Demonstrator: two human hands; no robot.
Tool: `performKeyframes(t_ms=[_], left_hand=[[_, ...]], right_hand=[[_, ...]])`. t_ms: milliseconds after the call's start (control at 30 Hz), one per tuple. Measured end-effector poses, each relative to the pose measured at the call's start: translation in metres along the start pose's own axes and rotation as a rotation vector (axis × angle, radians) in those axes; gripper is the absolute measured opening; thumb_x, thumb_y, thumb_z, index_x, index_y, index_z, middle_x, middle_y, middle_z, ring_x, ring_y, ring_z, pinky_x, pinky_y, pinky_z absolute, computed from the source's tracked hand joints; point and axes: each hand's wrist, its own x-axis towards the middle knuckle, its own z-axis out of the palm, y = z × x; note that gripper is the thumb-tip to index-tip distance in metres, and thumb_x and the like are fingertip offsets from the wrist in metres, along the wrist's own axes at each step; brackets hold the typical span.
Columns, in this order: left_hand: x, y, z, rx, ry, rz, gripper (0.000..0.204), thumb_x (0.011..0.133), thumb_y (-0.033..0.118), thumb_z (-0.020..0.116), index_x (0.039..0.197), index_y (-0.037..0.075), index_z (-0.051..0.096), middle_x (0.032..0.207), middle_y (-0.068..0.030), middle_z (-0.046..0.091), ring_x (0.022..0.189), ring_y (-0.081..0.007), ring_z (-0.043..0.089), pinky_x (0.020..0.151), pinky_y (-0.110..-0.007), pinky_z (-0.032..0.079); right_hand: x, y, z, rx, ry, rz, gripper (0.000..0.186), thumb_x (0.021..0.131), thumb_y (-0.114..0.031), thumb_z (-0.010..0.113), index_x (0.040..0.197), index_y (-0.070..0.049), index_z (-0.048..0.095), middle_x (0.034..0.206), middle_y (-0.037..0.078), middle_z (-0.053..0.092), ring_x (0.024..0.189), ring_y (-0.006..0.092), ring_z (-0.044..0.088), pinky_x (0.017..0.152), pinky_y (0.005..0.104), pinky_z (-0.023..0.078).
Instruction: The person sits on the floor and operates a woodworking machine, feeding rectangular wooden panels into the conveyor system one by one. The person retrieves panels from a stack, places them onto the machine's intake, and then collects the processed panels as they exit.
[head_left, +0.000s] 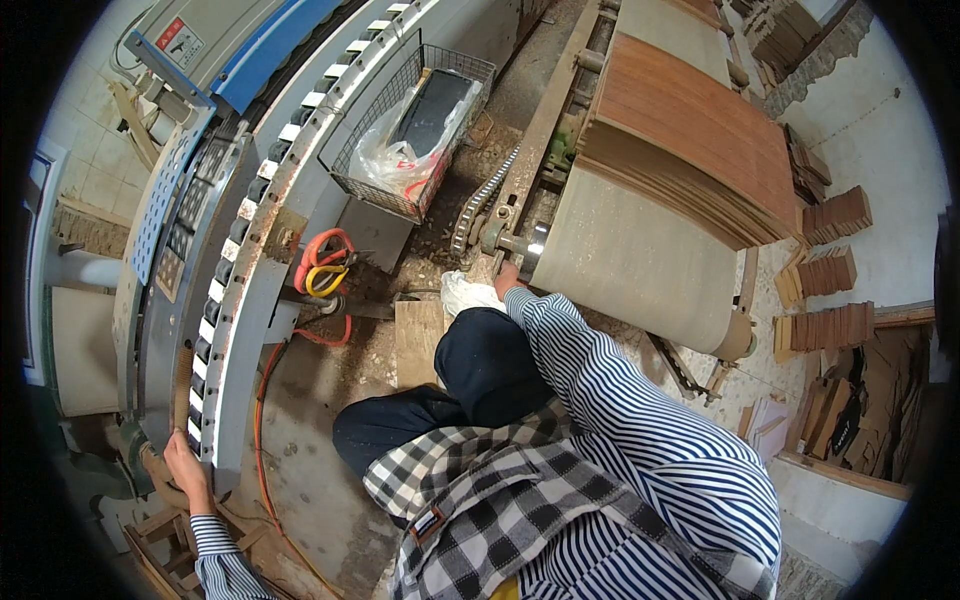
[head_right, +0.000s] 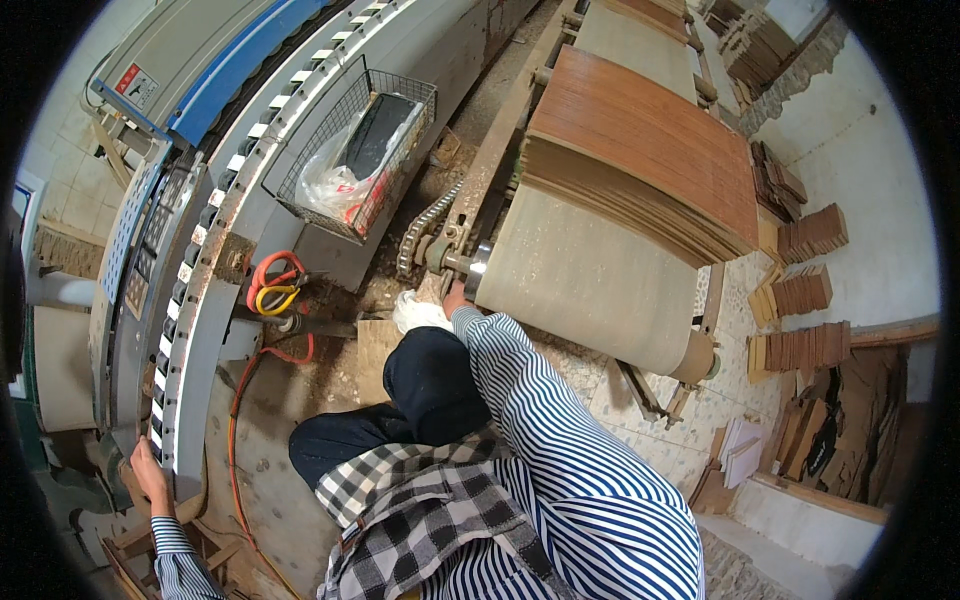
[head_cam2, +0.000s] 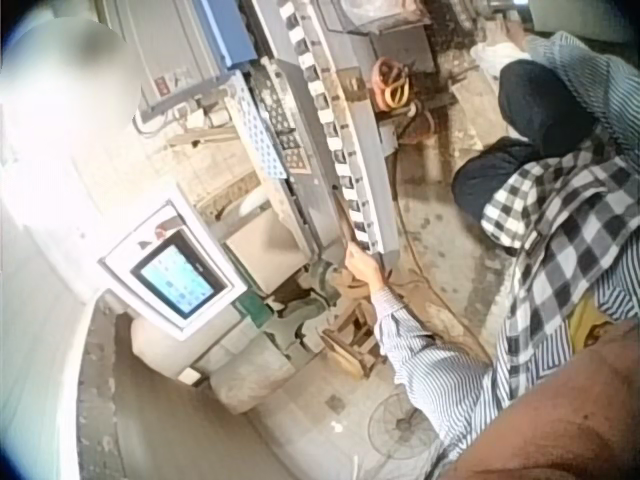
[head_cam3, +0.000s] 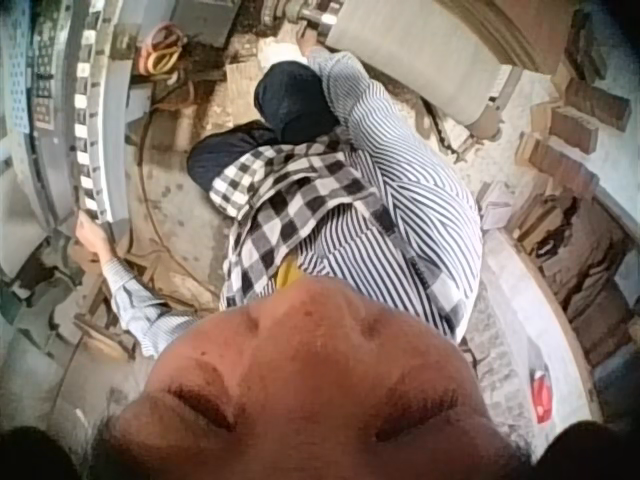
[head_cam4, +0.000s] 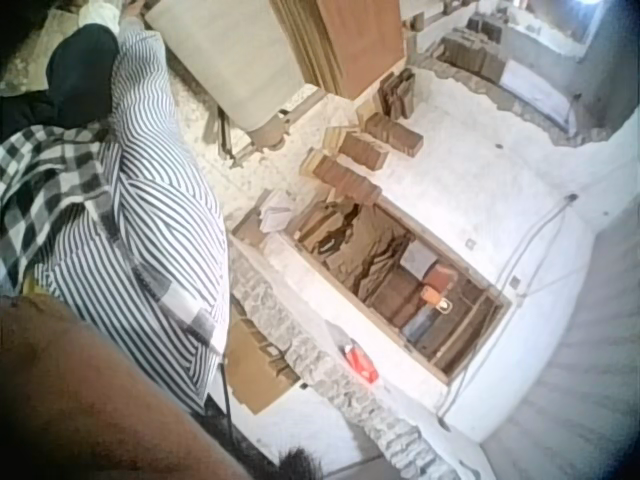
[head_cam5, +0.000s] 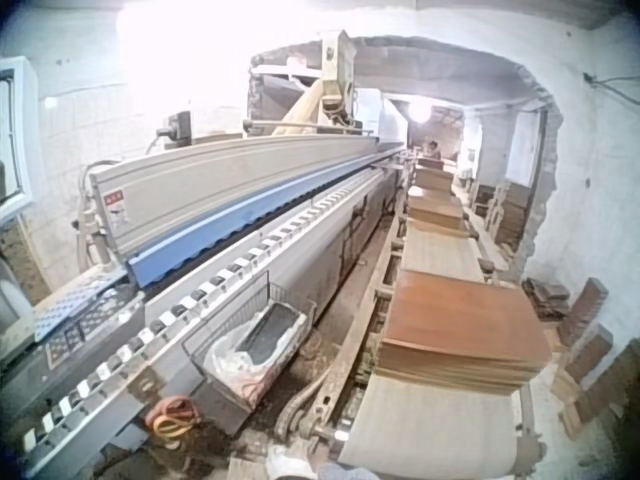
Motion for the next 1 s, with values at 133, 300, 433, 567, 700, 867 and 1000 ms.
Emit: performKeyframes(t_ms=[133,300,433,567,700,867,1000], left_hand=[[-0.001,0.002,0.001,0.005,0.003,0.002,0.039,0.090,0.028,0.040,0.065,-0.001,0.036,0.056,-0.0021,0.033,0.054,-0.0121,0.029,0.050,-0.033,0.023],[-0.003,-0.002,0.000,-0.003,0.005,-0.015,0.038,0.090,0.028,0.040,0.066,-0.001,0.037,0.056,-0.0019,0.033,0.055,-0.0121,0.029,0.050,-0.033,0.023],[0.002,0.001,0.000,-0.006,-0.023,-0.010,0.038,0.090,0.028,0.040,0.066,-0.001,0.037,0.057,-0.0017,0.033,0.055,-0.0118,0.029,0.050,-0.032,0.023],[0.002,-0.007,-0.002,-0.010,-0.037,-0.011,0.037,0.090,0.028,0.040,0.067,-0.001,0.036,0.057,-0.0017,0.031,0.056,-0.0118,0.027,0.051,-0.032,0.024],[0.000,-0.005,-0.002,-0.009,-0.024,-0.007,0.038,0.091,0.028,0.039,0.069,-0.002,0.038,0.059,-0.0041,0.035,0.057,-0.0140,0.030,0.053,-0.032,0.026],[-0.008,0.005,-0.001,0.038,-0.010,0.004,0.039,0.090,0.029,0.038,0.073,-0.006,0.039,0.061,-0.0124,0.038,0.059,-0.0184,0.033,0.056,-0.034,0.030],[-0.010,0.024,-0.007,0.126,0.011,0.046,0.044,0.090,0.033,0.035,0.081,-0.008,0.050,0.076,-0.0239,0.054,0.068,-0.0371,0.047,0.064,-0.042,0.036]], right_hand=[[-0.004,-0.001,-0.005,-0.182,-0.018,-0.096,0.034,0.088,-0.012,0.046,0.119,-0.002,0.052,0.131,0.014,0.041,0.108,0.0323,0.043,0.085,0.0522,0.039],[-0.003,-0.002,-0.003,-0.320,0.017,-0.133,0.032,0.084,-0.014,0.052,0.114,-0.004,0.058,0.127,0.013,0.045,0.108,0.0338,0.044,0.082,0.0538,0.039],[0.018,-0.010,0.012,-0.182,0.030,-0.064,0.032,0.084,-0.016,0.053,0.113,-0.005,0.058,0.126,0.013,0.047,0.108,0.0349,0.044,0.083,0.0526,0.038],[-0.017,0.006,-0.016,0.270,0.022,0.016,0.034,0.085,-0.019,0.051,0.115,-0.004,0.055,0.122,0.015,0.049,0.107,0.0339,0.047,0.084,0.0473,0.039],[-0.052,0.025,-0.036,1.084,0.076,0.217,0.036,0.086,-0.022,0.049,0.118,-0.003,0.053,0.118,0.018,0.052,0.105,0.0329,0.050,0.086,0.0420,0.040],[-0.120,0.040,-0.051,1.451,0.205,0.128,0.040,0.088,-0.025,0.046,0.120,-0.003,0.049,0.112,0.021,0.056,0.103,0.0317,0.054,0.088,0.0354,0.042],[-0.229,0.063,-0.049,1.497,0.466,-0.094,0.038,0.086,-0.025,0.053,0.119,-0.005,0.053,0.108,0.016,0.060,0.101,0.0244,0.056,0.087,0.0304,0.043]])
